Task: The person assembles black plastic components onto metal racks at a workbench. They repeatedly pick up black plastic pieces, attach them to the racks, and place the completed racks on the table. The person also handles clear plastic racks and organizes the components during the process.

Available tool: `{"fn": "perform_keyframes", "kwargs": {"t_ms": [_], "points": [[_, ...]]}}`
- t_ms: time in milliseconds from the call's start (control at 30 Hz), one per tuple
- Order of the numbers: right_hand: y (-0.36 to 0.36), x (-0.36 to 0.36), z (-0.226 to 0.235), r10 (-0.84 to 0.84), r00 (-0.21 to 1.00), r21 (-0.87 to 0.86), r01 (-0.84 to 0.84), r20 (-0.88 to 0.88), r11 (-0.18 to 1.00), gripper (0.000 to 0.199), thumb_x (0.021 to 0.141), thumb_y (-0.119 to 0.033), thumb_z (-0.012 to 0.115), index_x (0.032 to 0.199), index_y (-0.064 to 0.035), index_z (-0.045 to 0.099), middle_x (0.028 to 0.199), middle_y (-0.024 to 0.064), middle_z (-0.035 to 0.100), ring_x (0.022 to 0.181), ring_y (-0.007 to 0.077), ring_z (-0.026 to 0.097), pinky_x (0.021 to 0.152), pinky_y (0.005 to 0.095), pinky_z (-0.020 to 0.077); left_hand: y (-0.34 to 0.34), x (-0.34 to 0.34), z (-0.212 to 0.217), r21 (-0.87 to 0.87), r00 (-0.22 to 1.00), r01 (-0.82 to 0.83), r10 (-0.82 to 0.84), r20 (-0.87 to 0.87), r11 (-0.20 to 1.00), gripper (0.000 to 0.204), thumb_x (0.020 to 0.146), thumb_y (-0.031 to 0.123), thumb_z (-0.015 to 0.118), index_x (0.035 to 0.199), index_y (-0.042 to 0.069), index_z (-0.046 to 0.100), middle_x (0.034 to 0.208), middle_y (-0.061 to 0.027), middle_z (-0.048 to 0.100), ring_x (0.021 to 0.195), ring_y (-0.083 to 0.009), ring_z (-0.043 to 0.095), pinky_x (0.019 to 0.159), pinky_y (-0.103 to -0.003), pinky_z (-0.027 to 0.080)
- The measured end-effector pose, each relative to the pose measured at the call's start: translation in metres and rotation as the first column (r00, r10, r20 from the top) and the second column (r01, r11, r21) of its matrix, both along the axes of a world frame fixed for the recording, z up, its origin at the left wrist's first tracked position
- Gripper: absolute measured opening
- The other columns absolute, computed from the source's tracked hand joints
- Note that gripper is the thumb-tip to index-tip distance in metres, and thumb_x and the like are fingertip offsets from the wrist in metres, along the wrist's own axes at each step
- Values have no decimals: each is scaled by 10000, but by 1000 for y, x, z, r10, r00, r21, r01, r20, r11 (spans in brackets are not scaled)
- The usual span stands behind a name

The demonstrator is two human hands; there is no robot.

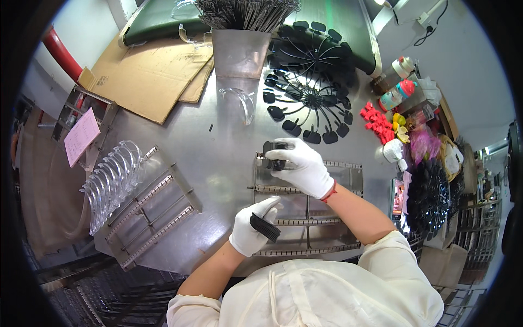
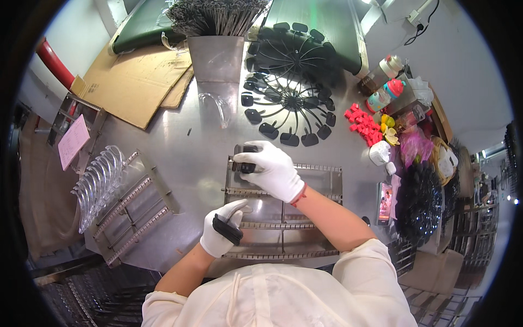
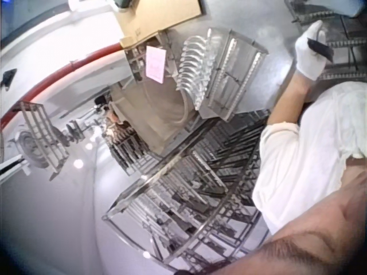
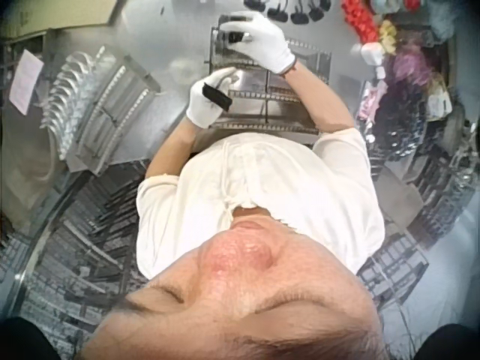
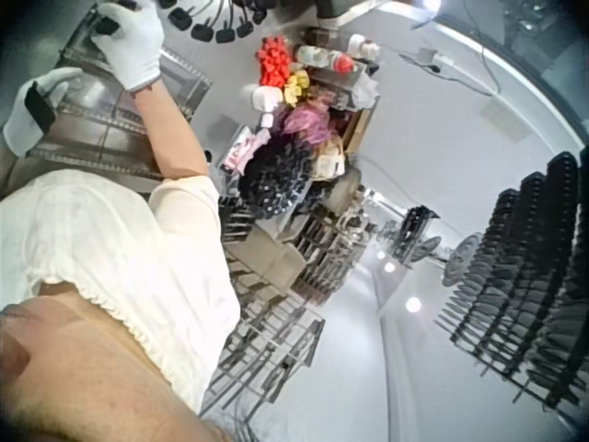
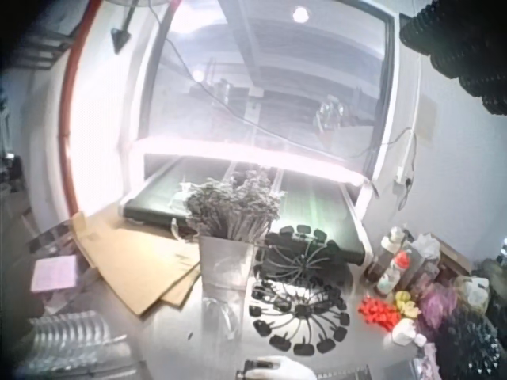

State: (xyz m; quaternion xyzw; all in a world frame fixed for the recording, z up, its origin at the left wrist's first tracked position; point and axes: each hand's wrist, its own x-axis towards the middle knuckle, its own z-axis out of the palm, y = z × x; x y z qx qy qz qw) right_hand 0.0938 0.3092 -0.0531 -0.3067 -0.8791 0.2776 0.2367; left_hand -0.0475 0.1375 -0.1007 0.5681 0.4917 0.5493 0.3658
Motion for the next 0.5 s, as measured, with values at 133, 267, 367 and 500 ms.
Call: {"fn": "perform_keyframes", "kwargs": {"t_ms": [133, 267, 367, 500], "points": [[10, 37, -7, -30, 999, 2, 30, -17, 1000, 550, 677, -102, 921, 1202, -156, 769, 1384, 149, 633, 1101, 270, 699, 910, 326, 607, 1, 2, 6, -22, 999, -26, 27, 27, 999, 266, 1010, 44, 635, 1268, -18, 661, 976, -148, 765, 733, -229, 718, 679, -322, 572], [16, 70, -1, -27, 1000, 76, 27, 0, 997, 573, 675, -172, 929, 1221, -156, 758, 1395, 180, 651, 1012, 288, 738, 851, 354, 607, 1, 5, -5, 18, 998, -61, 60, 24, 998, 263, 1015, 50, 634, 1267, -20, 658, 981, -147, 767, 760, -215, 721, 704, -313, 570], [21, 91, 1, -29, 994, 290, -2, 102, 957, 611, 706, -198, 915, 1285, -160, 723, 1394, 188, 649, 997, 303, 738, 841, 378, 613, 1, 2, -1, -66, 996, -11, 17, 84, 998, 271, 1012, 33, 635, 1277, -18, 655, 937, -118, 754, 788, -179, 708, 714, -293, 557], [24, 116, -10, -147, 986, 37, 144, 81, 989, 644, 758, -293, 878, 1355, -177, 666, 1480, 235, 559, 1112, 360, 679, 992, 453, 546, 10, -23, -3, -40, 992, -75, 78, 98, 996, 384, 944, -33, 626, 1327, -2, 641, 870, -101, 701, 822, -195, 693, 755, -300, 540]]}}
